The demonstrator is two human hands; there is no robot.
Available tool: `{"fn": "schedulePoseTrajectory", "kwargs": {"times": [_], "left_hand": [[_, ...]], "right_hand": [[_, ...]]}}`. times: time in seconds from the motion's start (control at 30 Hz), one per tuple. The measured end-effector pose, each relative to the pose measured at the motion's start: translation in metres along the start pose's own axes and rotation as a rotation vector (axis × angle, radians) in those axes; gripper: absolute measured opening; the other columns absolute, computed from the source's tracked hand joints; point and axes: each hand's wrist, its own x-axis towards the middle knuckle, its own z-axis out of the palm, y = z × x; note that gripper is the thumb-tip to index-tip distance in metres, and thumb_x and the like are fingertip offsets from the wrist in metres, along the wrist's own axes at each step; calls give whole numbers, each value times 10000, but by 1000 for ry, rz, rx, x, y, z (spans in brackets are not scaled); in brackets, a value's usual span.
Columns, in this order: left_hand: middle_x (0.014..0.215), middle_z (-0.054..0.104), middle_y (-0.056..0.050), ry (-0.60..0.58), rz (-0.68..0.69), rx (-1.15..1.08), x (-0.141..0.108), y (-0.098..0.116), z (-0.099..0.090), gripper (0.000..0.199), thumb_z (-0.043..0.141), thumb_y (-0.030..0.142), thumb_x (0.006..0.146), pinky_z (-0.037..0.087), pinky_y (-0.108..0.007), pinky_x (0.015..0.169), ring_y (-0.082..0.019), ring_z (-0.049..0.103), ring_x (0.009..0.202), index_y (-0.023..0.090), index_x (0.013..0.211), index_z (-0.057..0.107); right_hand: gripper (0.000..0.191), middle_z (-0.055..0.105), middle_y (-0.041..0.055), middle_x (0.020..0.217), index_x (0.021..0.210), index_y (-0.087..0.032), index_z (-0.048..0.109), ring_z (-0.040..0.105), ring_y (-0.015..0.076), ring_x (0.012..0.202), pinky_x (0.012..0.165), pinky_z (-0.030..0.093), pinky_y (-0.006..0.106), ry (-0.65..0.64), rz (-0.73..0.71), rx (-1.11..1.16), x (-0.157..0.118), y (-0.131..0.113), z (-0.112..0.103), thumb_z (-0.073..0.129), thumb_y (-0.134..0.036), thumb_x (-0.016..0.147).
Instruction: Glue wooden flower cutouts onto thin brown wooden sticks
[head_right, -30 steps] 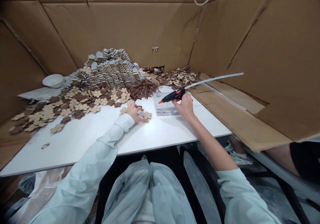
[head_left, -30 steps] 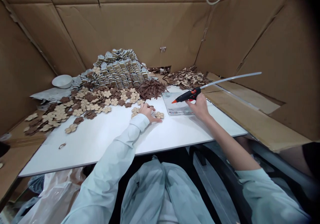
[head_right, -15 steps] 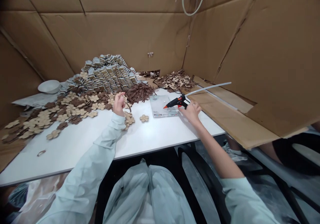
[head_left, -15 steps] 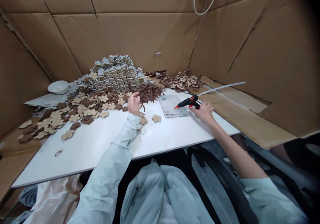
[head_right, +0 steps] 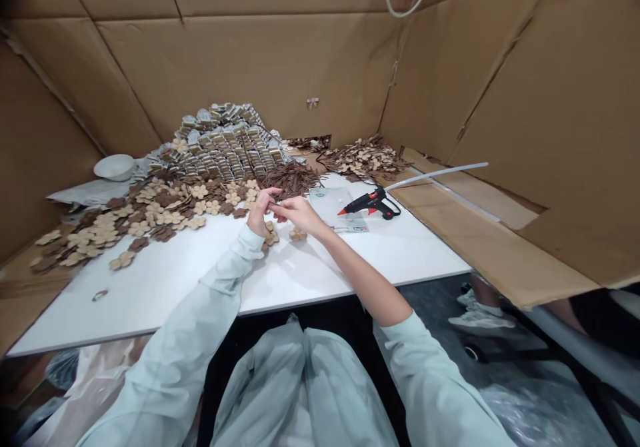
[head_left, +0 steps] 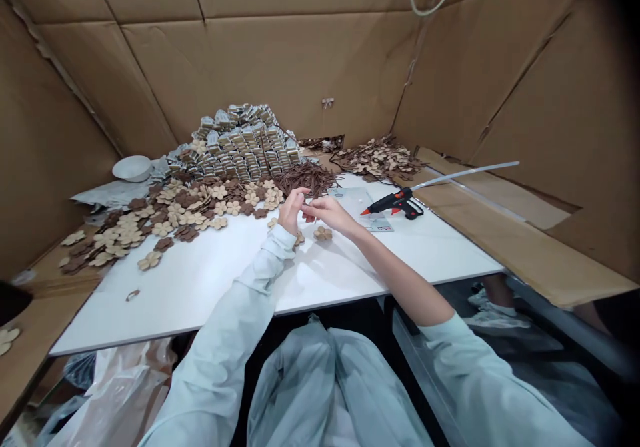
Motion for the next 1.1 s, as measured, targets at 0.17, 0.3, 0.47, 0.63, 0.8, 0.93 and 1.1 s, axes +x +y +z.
{"fn": "schedulePoseTrajectory", "kwargs": {"times": [0.17, 0.3, 0.47, 0.63, 0.8, 0.93, 1.1], "left_hand": [[774, 492, -21, -19, 39, 69, 2, -11, 1, 291, 368, 157, 718, 386, -267, 716, -143, 471, 755, 170, 970, 513], [822, 511, -40, 1, 62, 182, 1, -17, 6, 292, 408, 95, 667, 395, -275, 741, -141, 476, 775, 152, 931, 518], [785, 597, -52, -21, 15, 254, 0, -15, 5, 190, 451, 232, 744, 425, -261, 678, -137, 529, 711, 147, 840, 591], [841, 642, -89, 53, -47, 396, 0, -11, 1, 182, 519, 223, 706, 427, -291, 758, -175, 565, 804, 132, 762, 665], [786, 665, -81, 77, -223, 237, 2, -8, -1, 156, 550, 179, 662, 442, -317, 766, -189, 586, 783, 128, 729, 682], [687, 660, -59, 85, -380, -98, 3, -13, 1, 205, 588, 139, 597, 463, -320, 735, -162, 595, 686, 110, 784, 669], [604, 625, -39, 78, -525, -404, 6, -13, 4, 203, 617, 132, 536, 477, -316, 724, -135, 591, 622, 89, 732, 646]], "right_hand": [[395, 527, 15, 556, 610, -120, 580, 457, 89, 540, 540, 353, 227, 56, 12, 167, -1, 12, -7, 519, -504, 675], [399, 488, 3, 544, 627, -125, 584, 424, 80, 524, 534, 341, 228, 116, 12, 229, -1, 17, -13, 505, -512, 686], [378, 430, -14, 519, 606, -135, 558, 387, 80, 514, 521, 312, 230, 102, -31, 221, -1, 14, -14, 470, -486, 716], [331, 420, -14, 528, 622, -131, 588, 376, 81, 516, 520, 300, 231, 43, -16, 189, -5, 9, -11, 405, -375, 749], [272, 394, -27, 487, 633, -118, 620, 376, 83, 503, 506, 274, 231, -74, 52, 43, -7, 11, -7, 425, -293, 707], [312, 399, -33, 474, 678, -99, 619, 356, 78, 483, 490, 258, 232, -103, 96, 53, -6, 15, -6, 433, -348, 706], [342, 380, -39, 468, 680, -89, 624, 333, 71, 461, 472, 243, 234, -111, 97, 54, -5, 19, -6, 438, -374, 710]]}}
